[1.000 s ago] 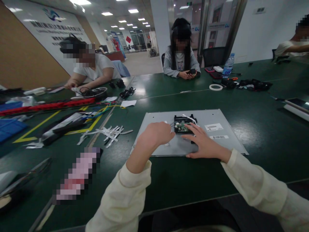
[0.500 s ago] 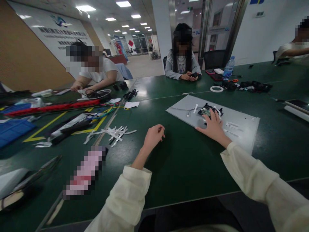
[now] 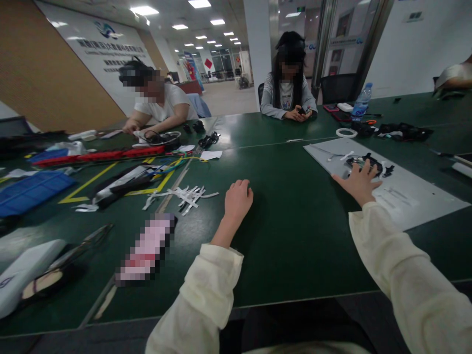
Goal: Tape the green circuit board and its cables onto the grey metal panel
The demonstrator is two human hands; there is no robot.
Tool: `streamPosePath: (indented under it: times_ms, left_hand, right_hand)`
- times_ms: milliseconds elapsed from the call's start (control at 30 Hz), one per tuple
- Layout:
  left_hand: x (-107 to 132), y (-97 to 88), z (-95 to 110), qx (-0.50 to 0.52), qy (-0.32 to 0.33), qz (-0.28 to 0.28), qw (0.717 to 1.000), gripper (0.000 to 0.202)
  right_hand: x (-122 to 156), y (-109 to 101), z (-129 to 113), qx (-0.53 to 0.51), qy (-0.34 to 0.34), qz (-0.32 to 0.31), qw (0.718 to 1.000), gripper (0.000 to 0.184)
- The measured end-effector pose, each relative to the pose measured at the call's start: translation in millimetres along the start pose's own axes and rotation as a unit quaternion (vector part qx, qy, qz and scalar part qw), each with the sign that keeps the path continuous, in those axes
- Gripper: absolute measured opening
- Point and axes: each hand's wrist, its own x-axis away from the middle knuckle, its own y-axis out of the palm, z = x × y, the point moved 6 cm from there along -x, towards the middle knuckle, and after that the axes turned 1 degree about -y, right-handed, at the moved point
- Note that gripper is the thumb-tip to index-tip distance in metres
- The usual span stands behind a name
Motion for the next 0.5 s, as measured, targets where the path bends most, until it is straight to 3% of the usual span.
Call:
streamPosePath:
  times_ms: [133, 267, 367, 500]
  left_hand:
    - [2, 9.3, -21, -0.072, -0.052, 0.010, 0.996, 0.044]
    - [3, 26.5, -41, -0.092, -0.137, -0.029, 0.986, 0.057]
    - [3, 32.2, -46, -0.095, -0.158, -0.056, 0.981, 0.063]
    - [2, 28.5, -45, -0.100, -0.162, -0.053, 0.980, 0.065]
  right_hand:
    - [0, 0, 2, -0.002, -0.010, 0.014, 1.000, 0.090]
    - [2, 1, 1, -0.010, -0.020, 0.005, 1.000, 0.089]
    - [2, 1, 1, -0.016, -0.019, 0.000, 1.000, 0.087]
    - [-4, 3, 5, -0.080, -0.019, 0.004, 0.997, 0.083]
